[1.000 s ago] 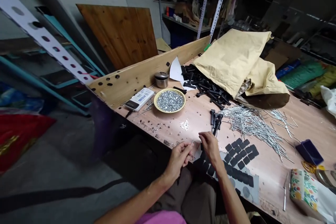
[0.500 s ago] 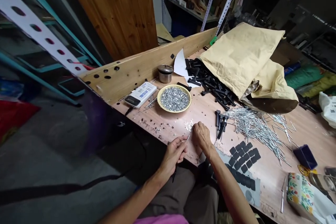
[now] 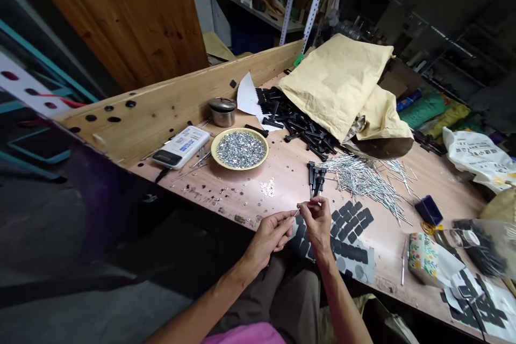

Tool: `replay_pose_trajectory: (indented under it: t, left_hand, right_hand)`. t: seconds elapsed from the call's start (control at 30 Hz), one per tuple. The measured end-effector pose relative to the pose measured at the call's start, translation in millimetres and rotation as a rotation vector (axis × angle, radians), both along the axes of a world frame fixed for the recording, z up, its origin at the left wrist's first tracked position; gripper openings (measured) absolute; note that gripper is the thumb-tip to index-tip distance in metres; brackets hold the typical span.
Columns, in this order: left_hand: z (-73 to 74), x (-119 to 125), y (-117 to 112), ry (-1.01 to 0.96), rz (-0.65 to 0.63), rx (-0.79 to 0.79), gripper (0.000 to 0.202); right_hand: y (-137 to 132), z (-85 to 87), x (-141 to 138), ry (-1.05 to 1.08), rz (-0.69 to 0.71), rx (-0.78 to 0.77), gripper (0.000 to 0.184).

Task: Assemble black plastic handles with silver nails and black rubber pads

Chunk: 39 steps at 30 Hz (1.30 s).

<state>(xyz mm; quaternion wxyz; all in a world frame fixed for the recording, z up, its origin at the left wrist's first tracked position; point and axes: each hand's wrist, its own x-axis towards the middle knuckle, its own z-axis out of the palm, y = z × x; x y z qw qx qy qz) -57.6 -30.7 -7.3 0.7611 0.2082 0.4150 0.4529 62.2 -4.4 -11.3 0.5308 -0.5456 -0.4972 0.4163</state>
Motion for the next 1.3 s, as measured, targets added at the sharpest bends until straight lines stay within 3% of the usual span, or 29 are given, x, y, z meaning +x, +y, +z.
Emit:
replay_pose_trajectory:
  t: [0.17, 0.3, 0.37, 0.43, 0.5, 0.6, 0.73, 0.87, 0.93, 1.03, 1.17, 1.3]
  left_hand:
    - [6.9, 8.8, -6.3, 0.026, -0.049, 0.059, 0.058]
    - [10.2, 11.7, -10.1, 0.034, -0.105, 0.056, 0.063]
    - [10.3, 12.2, -11.1, 0.057, -0.141, 0.050, 0.065]
    - [9.6, 11.9, -11.1, 0.084, -0.180, 0.050, 0.065]
    - [8.8, 11.1, -10.1, 0.093, -0.232, 0.053, 0.064]
    - [9.3, 9.4, -7.8, 0.068, -0.315, 0.065, 0.061]
    - [11.1, 7.0, -4.9, 0.042, -0.409, 0.070, 0.057]
    - [10.4, 7.3, -4.7, 0.096, -0.466, 0.098, 0.049]
    - [9.7, 9.2, -6.0, 0.216, -0.438, 0.201, 0.039]
    - [8.4, 12.8, -8.3, 0.454, -0.342, 0.485, 0.022]
    - [1.5, 17.2, -10.3, 0.651, -0.282, 0.844, 0.021]
    - [-10.4, 21.1, -12.4, 0.844, -0.179, 1.172, 0.026]
  right_hand:
    - [-18.7, 4.7, 12.1, -0.032, -0.026, 0.134, 0.024]
    - [-26.2, 1.9, 26.7, -0.368, -0.023, 0.442, 0.008]
    - [-28.9, 2.1, 35.0, -0.566, 0.065, 0.619, 0.012]
    - [-31.3, 4.3, 42.2, -0.666, 0.148, 0.699, 0.016]
    - [-33.2, 8.0, 47.4, -0.677, 0.149, 0.645, 0.015]
    - [-34.0, 15.1, 53.5, -0.600, 0.146, 0.436, 0.013]
    - [-31.5, 24.9, 64.5, -0.464, 0.315, 0.239, 0.026]
    - [-29.0, 36.4, 76.4, -0.486, 0.463, 0.145, 0.032]
    - [-29.1, 42.1, 80.7, -0.562, 0.513, 0.136, 0.032]
    - [-32.2, 46.7, 84.9, -0.727, 0.552, 0.180, 0.032]
    - [-41.0, 43.6, 87.0, -0.939, 0.510, 0.251, 0.033]
    - [-49.8, 39.4, 85.4, -0.766, 0.394, 0.103, 0.028]
